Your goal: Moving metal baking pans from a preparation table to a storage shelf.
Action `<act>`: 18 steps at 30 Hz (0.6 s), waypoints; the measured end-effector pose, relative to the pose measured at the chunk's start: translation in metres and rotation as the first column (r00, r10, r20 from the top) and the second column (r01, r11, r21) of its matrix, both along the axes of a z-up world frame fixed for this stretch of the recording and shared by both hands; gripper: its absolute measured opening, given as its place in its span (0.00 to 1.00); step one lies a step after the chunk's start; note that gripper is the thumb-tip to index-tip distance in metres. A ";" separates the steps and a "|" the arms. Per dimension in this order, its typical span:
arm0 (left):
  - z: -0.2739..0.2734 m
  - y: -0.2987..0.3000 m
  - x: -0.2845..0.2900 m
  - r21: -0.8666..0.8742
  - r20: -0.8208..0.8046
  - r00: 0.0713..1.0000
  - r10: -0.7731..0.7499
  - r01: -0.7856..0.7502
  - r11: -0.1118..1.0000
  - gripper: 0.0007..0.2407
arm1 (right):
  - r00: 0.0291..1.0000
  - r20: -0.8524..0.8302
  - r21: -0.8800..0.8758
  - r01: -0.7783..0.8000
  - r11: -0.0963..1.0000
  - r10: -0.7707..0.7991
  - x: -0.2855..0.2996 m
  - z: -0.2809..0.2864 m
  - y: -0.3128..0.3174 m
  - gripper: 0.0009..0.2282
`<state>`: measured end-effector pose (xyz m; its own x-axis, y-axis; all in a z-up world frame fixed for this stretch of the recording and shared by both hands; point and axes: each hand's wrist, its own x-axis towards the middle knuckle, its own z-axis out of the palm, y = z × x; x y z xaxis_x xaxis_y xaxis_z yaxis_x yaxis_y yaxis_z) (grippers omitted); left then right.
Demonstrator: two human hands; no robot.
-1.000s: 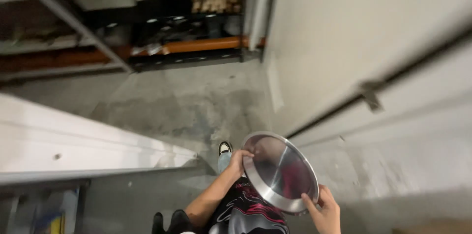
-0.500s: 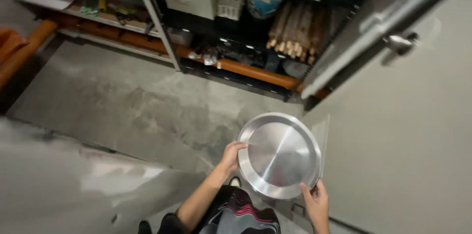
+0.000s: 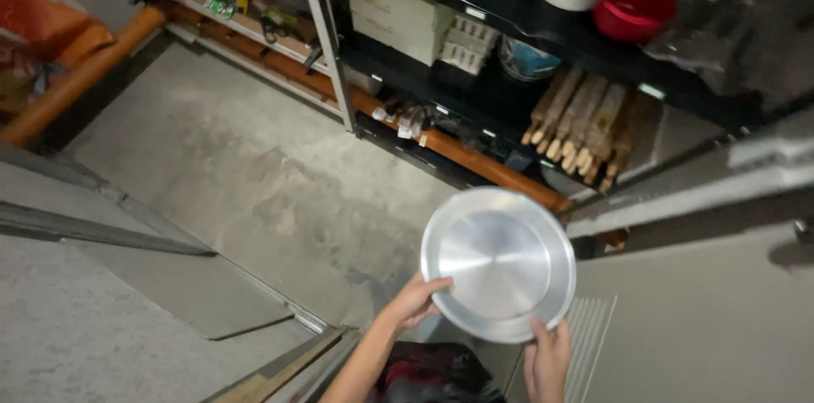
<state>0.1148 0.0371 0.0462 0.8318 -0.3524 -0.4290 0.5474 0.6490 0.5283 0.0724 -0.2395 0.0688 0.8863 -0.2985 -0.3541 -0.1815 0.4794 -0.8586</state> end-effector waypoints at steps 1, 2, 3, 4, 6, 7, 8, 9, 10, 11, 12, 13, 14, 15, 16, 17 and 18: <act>0.018 0.004 0.020 0.001 -0.001 1.000 0.016 -0.016 1.000 0.26 | 1.000 -0.001 0.001 -0.016 1.000 0.016 0.026 0.005 0.003 0.19; 0.039 0.007 0.039 0.020 0.039 0.998 0.047 -0.048 0.999 0.28 | 0.999 0.010 -0.013 -0.040 0.999 0.040 0.051 0.012 0.007 0.17; 0.063 0.015 0.068 0.042 0.093 0.992 0.081 -0.085 0.995 0.30 | 0.997 0.036 -0.025 -0.067 0.997 0.067 0.087 0.021 0.014 0.15; 0.059 0.019 0.093 0.046 0.107 0.989 0.100 -0.106 0.993 0.30 | 0.995 0.050 -0.021 -0.086 0.996 0.087 0.121 0.023 0.014 0.15; 0.049 0.029 0.136 -0.023 0.243 0.939 0.243 -0.245 0.969 0.31 | 0.956 0.198 -0.010 -0.220 0.976 0.217 0.181 0.025 0.017 0.11; 0.083 0.040 0.155 -0.022 0.260 0.931 0.255 -0.258 0.966 0.31 | 0.949 0.215 -0.008 -0.233 0.972 0.230 0.211 0.034 0.028 0.11; 0.116 0.050 0.174 -0.010 0.251 0.921 0.298 -0.305 0.952 0.31 | 0.921 0.272 0.011 -0.291 0.957 0.277 0.241 0.043 0.040 0.10; 0.147 0.056 0.190 -0.005 0.238 0.911 0.335 -0.344 0.939 0.32 | 0.891 0.325 0.022 -0.342 0.939 0.317 0.267 0.053 0.047 0.09; 0.155 0.065 0.216 -0.010 0.252 0.906 0.342 -0.351 0.936 0.32 | 0.884 0.338 0.017 -0.349 0.937 0.323 0.291 0.078 0.062 0.09; 0.161 0.075 0.232 -0.113 0.292 0.868 0.401 -0.385 0.916 0.31 | 0.862 0.347 0.011 -0.398 0.917 0.370 0.302 0.102 0.078 0.10; 0.168 0.086 0.248 -0.217 0.325 0.825 0.462 -0.411 0.886 0.30 | 0.837 0.356 0.005 -0.446 0.895 0.415 0.313 0.125 0.095 0.11; 0.164 0.100 0.269 -0.213 0.319 0.827 0.463 -0.413 0.885 0.30 | 0.840 0.350 0.009 -0.447 0.895 0.416 0.318 0.126 0.104 0.11; 0.160 0.115 0.290 -0.252 0.323 0.811 0.487 -0.422 0.871 0.29 | 0.812 0.346 -0.023 -0.494 0.869 0.471 0.321 0.127 0.113 0.12; 0.155 0.128 0.317 -0.299 0.331 0.794 0.510 -0.424 0.855 0.28 | 0.780 0.345 -0.066 -0.536 0.842 0.523 0.330 0.129 0.120 0.13; 0.171 0.137 0.341 -0.305 0.330 0.795 0.509 -0.421 0.855 0.28 | 0.781 0.344 -0.071 -0.533 0.843 0.522 0.333 0.122 0.121 0.13; 0.186 0.148 0.364 -0.307 0.396 0.750 0.530 -0.436 0.846 0.27 | 0.783 0.299 -0.079 -0.550 0.832 0.546 0.337 0.114 0.123 0.13; 0.200 0.160 0.388 -0.311 0.459 0.700 0.547 -0.450 0.837 0.27 | 0.783 0.253 -0.086 -0.567 0.819 0.568 0.340 0.107 0.125 0.13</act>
